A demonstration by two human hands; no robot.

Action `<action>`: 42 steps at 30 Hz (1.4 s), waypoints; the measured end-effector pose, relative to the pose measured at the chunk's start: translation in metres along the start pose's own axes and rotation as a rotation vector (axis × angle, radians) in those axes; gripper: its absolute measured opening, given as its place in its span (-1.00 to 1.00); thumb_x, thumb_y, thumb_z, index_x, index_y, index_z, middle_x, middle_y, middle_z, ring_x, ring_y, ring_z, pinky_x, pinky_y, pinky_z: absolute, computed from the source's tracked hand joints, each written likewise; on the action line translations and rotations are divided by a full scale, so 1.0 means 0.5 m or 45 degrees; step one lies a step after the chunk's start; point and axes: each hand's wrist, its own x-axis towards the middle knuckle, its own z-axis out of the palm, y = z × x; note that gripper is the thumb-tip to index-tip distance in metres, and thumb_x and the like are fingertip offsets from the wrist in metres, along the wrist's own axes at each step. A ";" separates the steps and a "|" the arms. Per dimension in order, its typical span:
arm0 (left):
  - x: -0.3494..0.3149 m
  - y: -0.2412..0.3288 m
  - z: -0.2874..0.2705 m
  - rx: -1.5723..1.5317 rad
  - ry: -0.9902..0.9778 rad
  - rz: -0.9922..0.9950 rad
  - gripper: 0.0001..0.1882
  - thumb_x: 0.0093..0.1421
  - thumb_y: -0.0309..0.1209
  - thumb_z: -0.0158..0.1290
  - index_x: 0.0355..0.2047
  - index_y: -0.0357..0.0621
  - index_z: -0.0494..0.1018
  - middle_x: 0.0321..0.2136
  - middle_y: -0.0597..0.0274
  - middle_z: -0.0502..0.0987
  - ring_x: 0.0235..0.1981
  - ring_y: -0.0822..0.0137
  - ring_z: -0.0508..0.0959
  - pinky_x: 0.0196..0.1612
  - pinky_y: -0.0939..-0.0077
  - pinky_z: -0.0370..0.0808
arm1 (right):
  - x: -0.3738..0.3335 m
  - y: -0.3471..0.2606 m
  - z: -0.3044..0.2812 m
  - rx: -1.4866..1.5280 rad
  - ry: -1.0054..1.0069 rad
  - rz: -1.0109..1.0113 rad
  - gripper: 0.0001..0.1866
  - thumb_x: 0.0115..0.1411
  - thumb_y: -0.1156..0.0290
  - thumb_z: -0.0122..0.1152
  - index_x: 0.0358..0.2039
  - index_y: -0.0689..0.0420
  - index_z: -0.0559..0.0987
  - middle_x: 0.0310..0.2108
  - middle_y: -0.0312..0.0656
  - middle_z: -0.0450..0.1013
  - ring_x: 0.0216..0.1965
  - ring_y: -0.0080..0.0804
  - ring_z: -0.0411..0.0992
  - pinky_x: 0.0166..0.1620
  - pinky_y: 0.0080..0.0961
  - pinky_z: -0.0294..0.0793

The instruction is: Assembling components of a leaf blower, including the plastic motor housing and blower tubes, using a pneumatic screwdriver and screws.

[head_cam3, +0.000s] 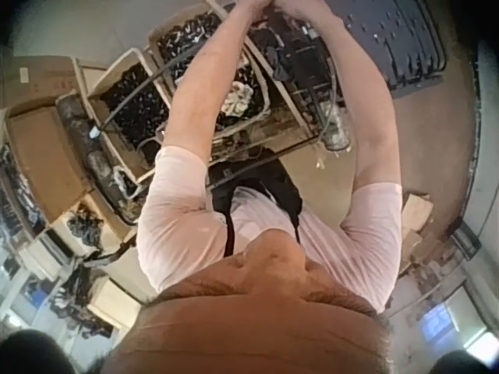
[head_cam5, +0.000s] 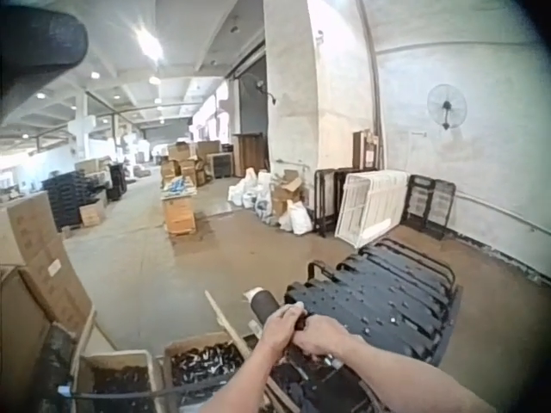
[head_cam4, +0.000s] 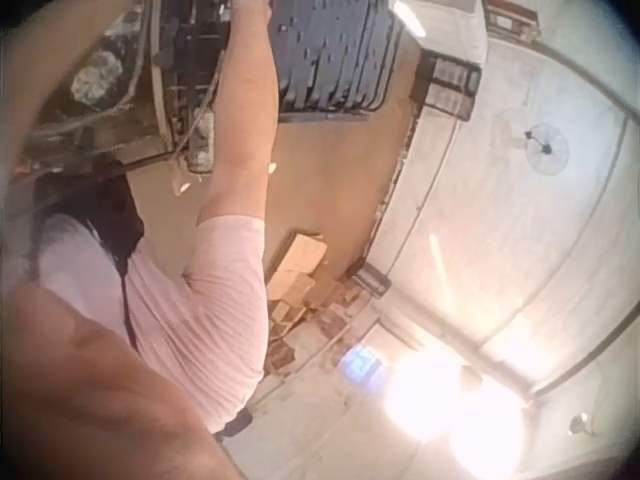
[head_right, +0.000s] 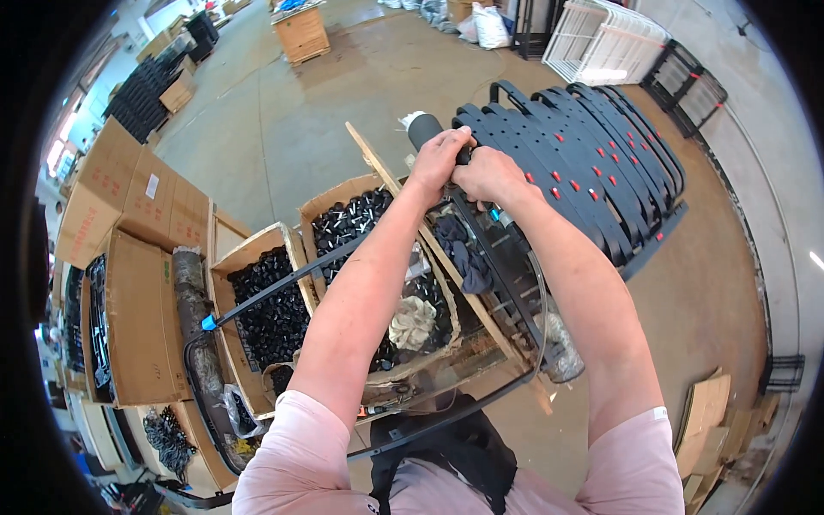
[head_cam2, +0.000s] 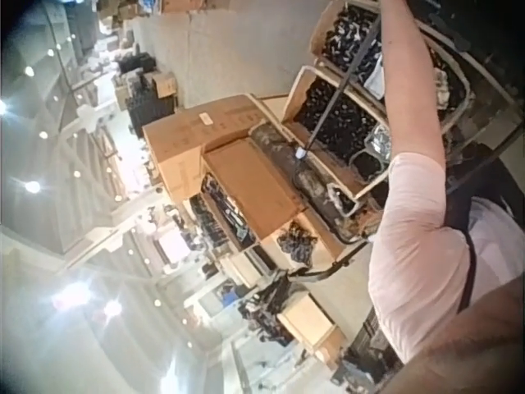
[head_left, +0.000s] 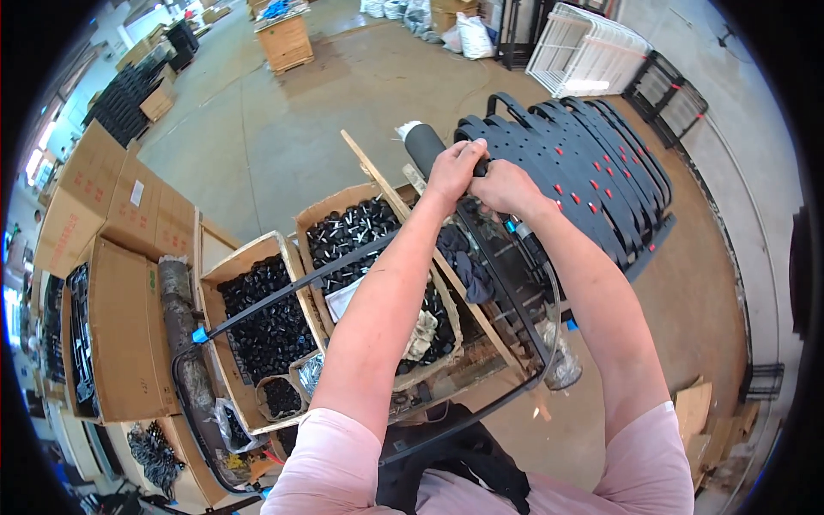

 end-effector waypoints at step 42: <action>0.054 -0.082 -0.036 -0.163 0.171 -0.031 -0.61 0.41 -0.04 0.12 -0.21 -0.15 0.58 -0.29 0.29 0.57 -0.25 0.43 0.53 -0.15 0.44 0.51 | 0.191 0.021 0.045 0.169 -0.374 -0.065 -0.93 0.01 0.54 0.23 -0.56 0.26 0.56 -0.57 -0.10 0.54 -0.59 -0.30 0.54 -0.55 -0.34 0.50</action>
